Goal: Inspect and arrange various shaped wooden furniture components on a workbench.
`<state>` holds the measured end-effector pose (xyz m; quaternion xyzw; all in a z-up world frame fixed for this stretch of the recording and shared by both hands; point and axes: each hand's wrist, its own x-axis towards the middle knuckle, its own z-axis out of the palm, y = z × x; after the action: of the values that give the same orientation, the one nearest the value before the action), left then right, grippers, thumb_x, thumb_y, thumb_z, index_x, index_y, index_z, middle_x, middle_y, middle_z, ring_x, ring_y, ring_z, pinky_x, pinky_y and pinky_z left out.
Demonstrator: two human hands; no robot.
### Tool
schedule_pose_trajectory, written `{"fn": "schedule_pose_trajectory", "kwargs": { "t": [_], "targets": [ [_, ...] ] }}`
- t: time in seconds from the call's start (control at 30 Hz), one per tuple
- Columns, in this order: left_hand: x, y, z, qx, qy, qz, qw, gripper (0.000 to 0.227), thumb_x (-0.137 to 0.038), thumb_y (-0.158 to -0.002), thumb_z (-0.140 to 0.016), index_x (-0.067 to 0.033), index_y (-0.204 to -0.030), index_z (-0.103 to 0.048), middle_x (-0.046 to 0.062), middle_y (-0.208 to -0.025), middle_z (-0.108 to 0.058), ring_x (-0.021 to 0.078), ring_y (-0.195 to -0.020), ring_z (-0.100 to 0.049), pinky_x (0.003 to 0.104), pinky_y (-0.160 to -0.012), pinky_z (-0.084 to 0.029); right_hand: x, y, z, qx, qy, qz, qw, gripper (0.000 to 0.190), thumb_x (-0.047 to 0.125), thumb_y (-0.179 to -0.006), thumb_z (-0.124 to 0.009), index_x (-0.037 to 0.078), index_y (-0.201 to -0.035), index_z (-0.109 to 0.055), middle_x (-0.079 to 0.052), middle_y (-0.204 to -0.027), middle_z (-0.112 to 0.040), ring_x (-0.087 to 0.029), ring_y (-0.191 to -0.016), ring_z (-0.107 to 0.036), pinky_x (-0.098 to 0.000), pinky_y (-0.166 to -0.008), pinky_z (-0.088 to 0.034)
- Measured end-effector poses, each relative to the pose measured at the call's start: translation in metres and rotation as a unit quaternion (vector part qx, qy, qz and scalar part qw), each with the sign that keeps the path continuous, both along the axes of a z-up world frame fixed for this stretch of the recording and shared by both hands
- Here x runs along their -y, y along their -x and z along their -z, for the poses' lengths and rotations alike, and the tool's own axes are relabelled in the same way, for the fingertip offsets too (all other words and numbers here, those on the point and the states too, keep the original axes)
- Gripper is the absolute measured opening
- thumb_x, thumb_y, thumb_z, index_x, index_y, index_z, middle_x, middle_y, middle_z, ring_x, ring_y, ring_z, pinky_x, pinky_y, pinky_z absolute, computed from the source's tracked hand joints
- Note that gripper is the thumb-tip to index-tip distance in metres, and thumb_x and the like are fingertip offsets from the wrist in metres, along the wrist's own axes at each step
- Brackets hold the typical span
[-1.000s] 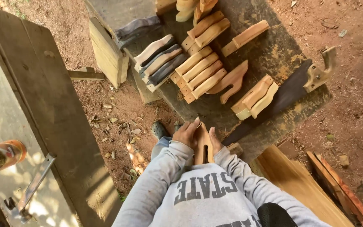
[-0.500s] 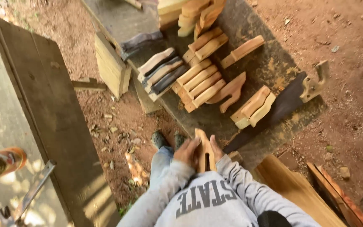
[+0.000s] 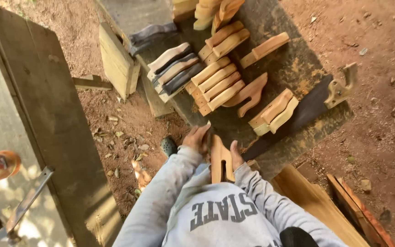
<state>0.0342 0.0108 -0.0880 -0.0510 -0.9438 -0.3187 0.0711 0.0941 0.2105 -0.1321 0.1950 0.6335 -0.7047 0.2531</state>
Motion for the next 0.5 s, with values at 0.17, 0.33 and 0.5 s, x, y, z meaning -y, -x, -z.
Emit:
{"fn": "schedule_pose_trajectory", "kwargs": {
  "t": [0.17, 0.33, 0.5],
  "targets": [
    [-0.002, -0.072, -0.089, 0.005, -0.068, 0.118, 0.991, 0.059, -0.03, -0.085, -0.058, -0.0346, -0.144, -0.057, -0.003, -0.099, -0.065, 0.0231, -0.085, -0.069, 0.038, -0.067, -0.064, 0.005, 0.002, -0.067, 0.25, 0.088, 0.213, 0.941, 0.066, 0.064, -0.088, -0.071, 0.009, -0.124, -0.07, -0.022, -0.108, -0.074, -0.029, -0.094, -0.071, -0.0367, -0.089, -0.06],
    [-0.002, -0.032, -0.105, 0.018, 0.014, 0.153, 0.988, 0.057, -0.022, -0.091, -0.063, -0.0267, -0.147, -0.051, 0.011, -0.116, -0.063, 0.0309, -0.104, -0.068, 0.04, -0.08, -0.063, 0.02, 0.016, -0.107, 0.272, 0.136, 0.216, 0.928, 0.071, 0.067, -0.088, -0.068, 0.003, -0.118, -0.074, -0.024, -0.106, -0.074, -0.032, -0.094, -0.073, -0.0434, -0.09, -0.059],
    [0.016, -0.056, -0.211, 0.13, -0.15, 0.2, 0.959, 0.055, -0.014, -0.085, -0.061, -0.0329, -0.137, -0.062, 0.007, -0.086, -0.062, 0.0381, -0.077, -0.069, 0.052, -0.07, -0.059, 0.018, 0.02, -0.13, 0.272, 0.139, 0.208, 0.929, 0.057, 0.066, -0.087, -0.071, 0.01, -0.099, -0.074, -0.017, -0.089, -0.077, -0.024, -0.079, -0.074, -0.0351, -0.079, -0.062]
  ]
}}
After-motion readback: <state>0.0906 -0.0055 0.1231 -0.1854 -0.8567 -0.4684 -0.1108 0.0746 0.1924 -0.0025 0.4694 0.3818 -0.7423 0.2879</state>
